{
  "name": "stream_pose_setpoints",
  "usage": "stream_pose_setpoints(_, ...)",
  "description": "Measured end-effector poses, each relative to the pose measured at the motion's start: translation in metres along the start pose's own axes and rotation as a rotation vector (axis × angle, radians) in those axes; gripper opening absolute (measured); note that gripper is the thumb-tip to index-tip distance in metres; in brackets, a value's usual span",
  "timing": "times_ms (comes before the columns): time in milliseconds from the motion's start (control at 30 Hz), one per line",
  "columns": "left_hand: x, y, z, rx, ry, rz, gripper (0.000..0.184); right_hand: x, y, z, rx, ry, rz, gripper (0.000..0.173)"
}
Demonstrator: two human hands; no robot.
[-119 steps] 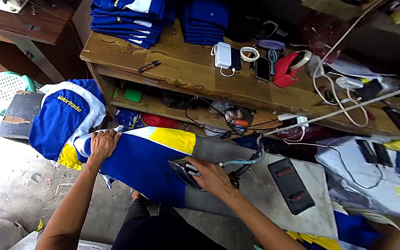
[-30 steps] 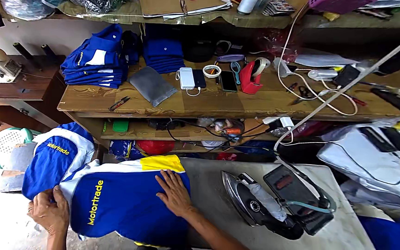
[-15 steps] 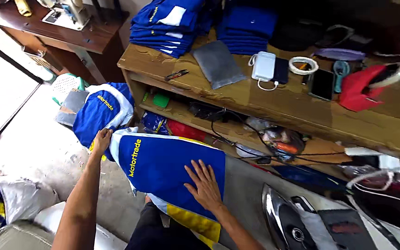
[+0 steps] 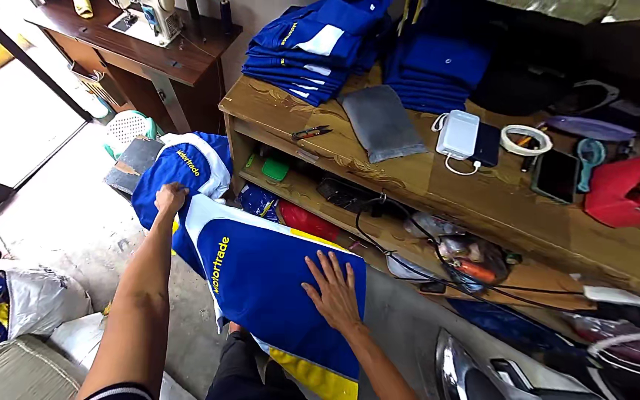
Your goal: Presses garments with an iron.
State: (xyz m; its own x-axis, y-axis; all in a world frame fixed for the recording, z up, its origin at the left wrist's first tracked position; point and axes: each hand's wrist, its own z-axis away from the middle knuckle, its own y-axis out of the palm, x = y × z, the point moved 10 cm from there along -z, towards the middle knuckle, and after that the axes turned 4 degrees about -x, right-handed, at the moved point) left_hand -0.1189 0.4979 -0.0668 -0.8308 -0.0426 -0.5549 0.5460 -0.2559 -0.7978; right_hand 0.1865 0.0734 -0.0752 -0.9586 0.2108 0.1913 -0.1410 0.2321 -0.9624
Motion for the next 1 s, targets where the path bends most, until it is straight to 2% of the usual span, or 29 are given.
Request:
stream_pose_setpoints(67, -0.029, -0.006, -0.007, -0.117, 0.058, 0.025, 0.03, -0.009, 0.001, 0.007, -0.012, 0.041, 0.042, 0.066)
stream_pose_setpoints(133, -0.065, 0.002, -0.003, -0.118, 0.148, 0.126, 0.029, -0.027, -0.004, 0.024, -0.033, 0.102, 0.067, 0.069)
stream_pose_setpoints(200, -0.095, 0.022, 0.009, 0.007, 0.228, 0.214, 0.032, -0.048, -0.012, 0.047, -0.037, 0.162, 0.088, 0.071)
stream_pose_setpoints(267, -0.109, 0.035, 0.029, 0.133, 0.301, 0.258, 0.046, -0.063, -0.019, 0.067, -0.035, 0.211, 0.099, 0.074)
stream_pose_setpoints(300, -0.109, 0.033, 0.042, 0.131, 0.349, 0.221, 0.049, -0.066, -0.023, 0.073, -0.04, 0.228, 0.095, 0.077)
stream_pose_setpoints(400, -0.084, 0.024, 0.081, -0.071, 0.492, -0.044, 0.042, -0.055, -0.031, 0.084, -0.064, 0.222, 0.062, 0.084)
stream_pose_setpoints(500, -0.029, 0.055, 0.118, -0.156, 0.518, -0.248, 0.056, -0.016, -0.03, 0.12, 0.006, 0.042, 0.025, 0.076)
stream_pose_setpoints(567, -0.009, 0.061, 0.133, -0.208, 0.585, -0.263, 0.059, -0.008, -0.027, 0.154, 0.091, -0.034, 0.007, 0.072)
stream_pose_setpoints(633, -0.002, 0.06, 0.137, -0.19, 0.609, -0.271, 0.059, -0.009, -0.031, 0.183, 0.159, -0.059, -0.019, 0.072)
stream_pose_setpoints(700, -0.008, 0.055, 0.137, -0.175, 0.586, -0.274, 0.061, -0.017, -0.053, 0.185, 0.184, -0.054, -0.067, 0.07)
stream_pose_setpoints(767, -0.024, 0.047, 0.14, -0.213, 0.568, -0.254, 0.06, -0.042, -0.102, 0.167, 0.076, 0.028, -0.012, 0.064)
stream_pose_setpoints(833, -0.033, 0.054, 0.146, -0.217, 0.565, -0.276, 0.059, -0.092, -0.16, 0.153, 0.01, 0.206, 0.136, 0.067)
stream_pose_setpoints(900, -0.03, 0.071, 0.149, -0.187, 0.556, -0.324, 0.061, -0.148, -0.201, 0.162, 0.113, 0.432, 0.2, 0.084)
stream_pose_setpoints(1000, -0.032, 0.075, 0.147, -0.174, 0.542, -0.345, 0.062, -0.202, -0.202, 0.198, 0.429, 0.69, 0.087, 0.096)
